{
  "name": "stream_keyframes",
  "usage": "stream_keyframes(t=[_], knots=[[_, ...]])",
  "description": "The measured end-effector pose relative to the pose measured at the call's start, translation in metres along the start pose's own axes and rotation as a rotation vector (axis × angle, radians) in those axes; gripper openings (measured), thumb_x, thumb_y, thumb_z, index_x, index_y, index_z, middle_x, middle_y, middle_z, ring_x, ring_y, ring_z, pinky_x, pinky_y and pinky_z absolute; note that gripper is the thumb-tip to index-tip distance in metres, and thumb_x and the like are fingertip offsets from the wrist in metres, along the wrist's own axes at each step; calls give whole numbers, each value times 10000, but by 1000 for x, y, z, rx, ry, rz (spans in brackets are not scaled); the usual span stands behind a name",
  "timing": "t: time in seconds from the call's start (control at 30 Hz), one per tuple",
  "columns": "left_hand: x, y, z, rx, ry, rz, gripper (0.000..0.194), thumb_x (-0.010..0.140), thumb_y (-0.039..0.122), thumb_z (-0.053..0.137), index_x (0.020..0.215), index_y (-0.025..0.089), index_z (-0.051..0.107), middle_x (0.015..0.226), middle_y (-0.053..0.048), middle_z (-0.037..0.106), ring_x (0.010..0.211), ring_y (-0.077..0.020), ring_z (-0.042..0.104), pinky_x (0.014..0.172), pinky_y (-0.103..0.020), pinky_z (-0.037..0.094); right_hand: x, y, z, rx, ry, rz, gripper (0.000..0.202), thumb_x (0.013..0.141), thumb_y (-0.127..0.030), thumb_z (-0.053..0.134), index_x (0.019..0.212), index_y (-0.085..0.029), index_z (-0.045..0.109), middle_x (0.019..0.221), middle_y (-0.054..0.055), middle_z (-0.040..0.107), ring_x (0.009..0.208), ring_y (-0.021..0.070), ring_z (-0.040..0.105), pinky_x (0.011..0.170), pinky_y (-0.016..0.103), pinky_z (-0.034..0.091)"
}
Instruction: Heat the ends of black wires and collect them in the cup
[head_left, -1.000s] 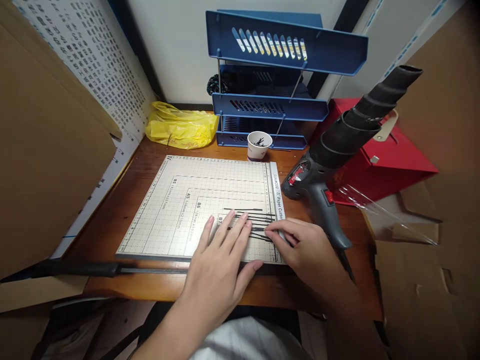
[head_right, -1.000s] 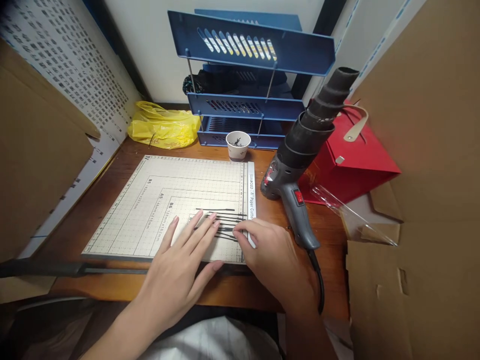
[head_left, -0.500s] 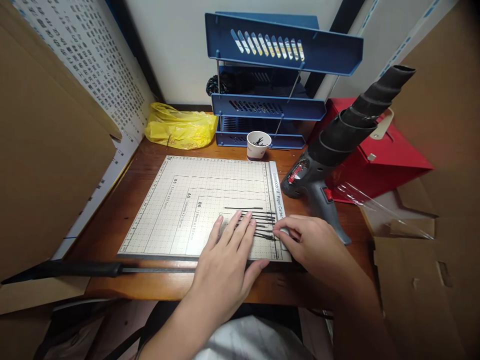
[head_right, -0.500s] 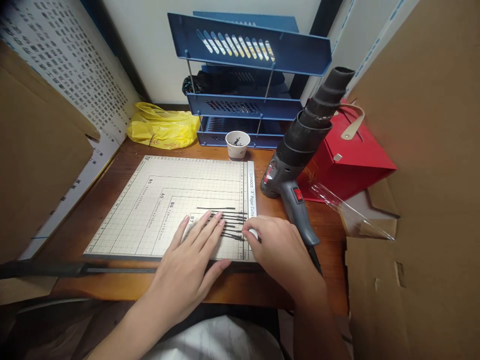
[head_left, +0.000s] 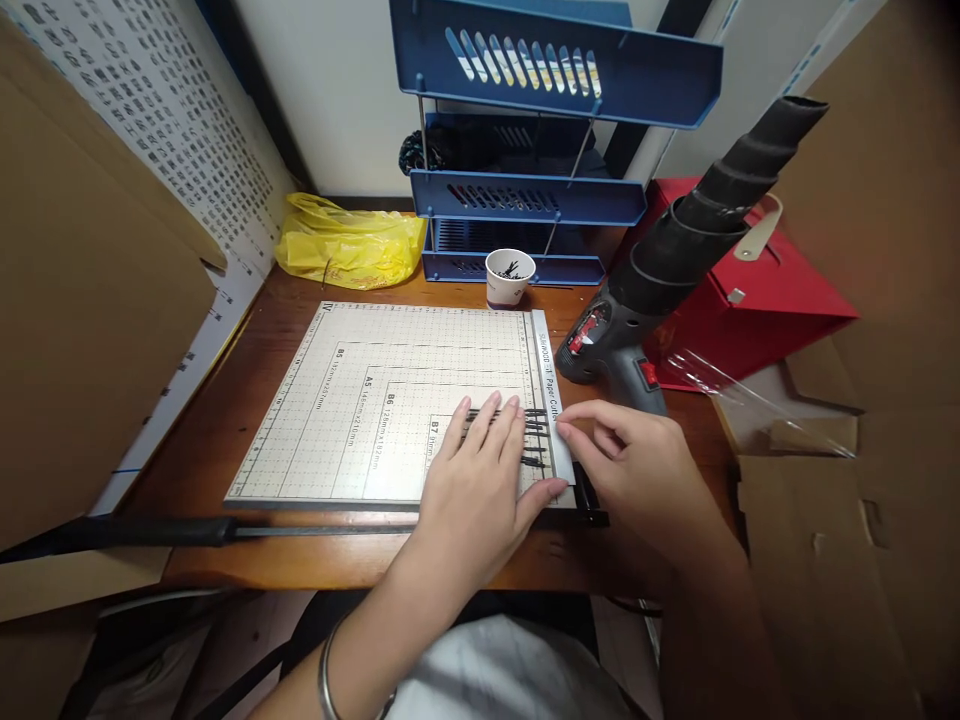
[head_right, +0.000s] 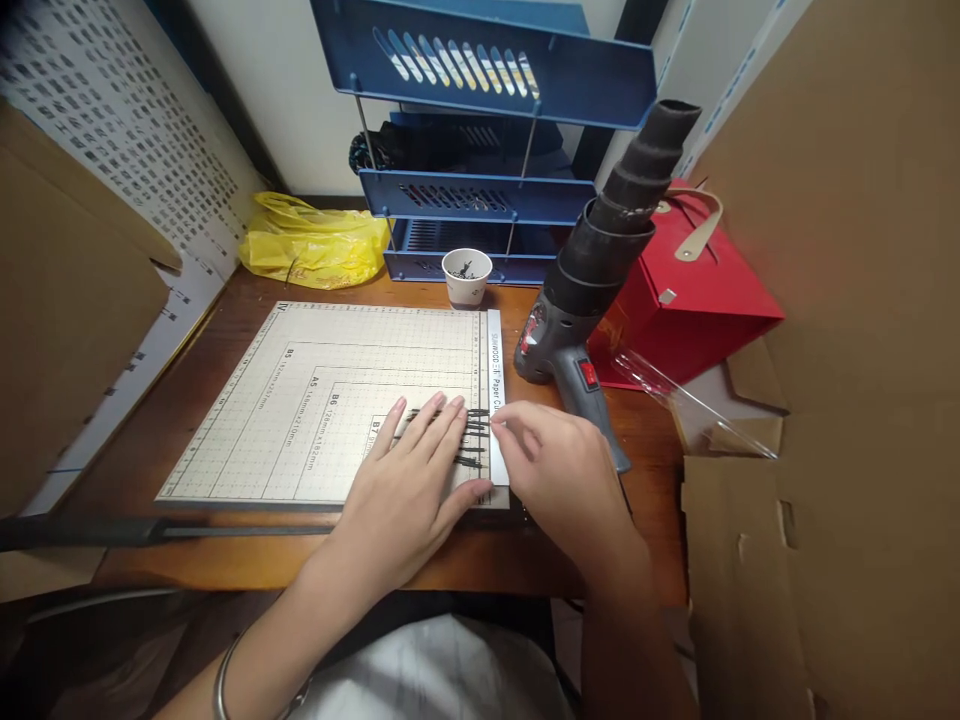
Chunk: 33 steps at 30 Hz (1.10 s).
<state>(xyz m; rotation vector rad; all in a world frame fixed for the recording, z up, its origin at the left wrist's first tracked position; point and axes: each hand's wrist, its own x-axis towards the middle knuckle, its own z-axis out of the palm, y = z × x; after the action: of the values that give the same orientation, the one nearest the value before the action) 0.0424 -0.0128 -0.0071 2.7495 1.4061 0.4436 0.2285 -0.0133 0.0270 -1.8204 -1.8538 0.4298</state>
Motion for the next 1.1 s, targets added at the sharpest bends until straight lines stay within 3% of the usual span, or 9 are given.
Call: stream_keyframes(t=[0.2,0.43,0.6,0.77,0.93,1.1], knots=[[1,4,-3,-20,14,23,740,1072,587,161,1509,53,428,1597,-99,412,1494,-245,363,1255,-456,199,7,-2,1,-12,5,94,163,899,-363,601,861,-278,735,539,-58,453,525,106,417,553,261,296],[-27,-5,-18,24,76,-27,638,1085,534,261,1491,89,472,1580,-49,445,1480,-248,381,1255,-418,105,25,-8,12,-80,-103,84,195,893,-385,600,979,-301,754,604,-40,535,580,133,451,602,283,282],[-32,-2,-14,6,74,-17,584,1088,510,294,1456,119,524,1541,-20,503,1451,-259,419,1258,-431,84,27,-8,17,-91,-168,109,173,885,-370,594,891,-305,754,558,-44,484,550,129,417,592,281,274],[-25,9,-7,-43,101,5,581,1082,514,321,1421,104,554,1507,-26,546,1433,-278,436,1268,-461,36,21,0,14,-47,-104,91,179,880,-382,599,905,-291,751,554,-52,478,553,118,436,579,275,285],[-21,17,-3,-100,133,-22,579,1072,525,354,1382,91,582,1492,-49,561,1441,-272,428,1276,-459,35,12,3,11,7,-48,19,171,892,-369,604,836,-268,730,507,-67,400,509,98,367,544,264,278],[-22,20,-1,-110,88,-20,586,1075,527,339,1428,102,535,1528,-38,520,1458,-266,404,1267,-481,76,7,2,12,11,-57,15,168,898,-363,609,847,-258,730,519,-66,415,516,98,385,547,264,285]])
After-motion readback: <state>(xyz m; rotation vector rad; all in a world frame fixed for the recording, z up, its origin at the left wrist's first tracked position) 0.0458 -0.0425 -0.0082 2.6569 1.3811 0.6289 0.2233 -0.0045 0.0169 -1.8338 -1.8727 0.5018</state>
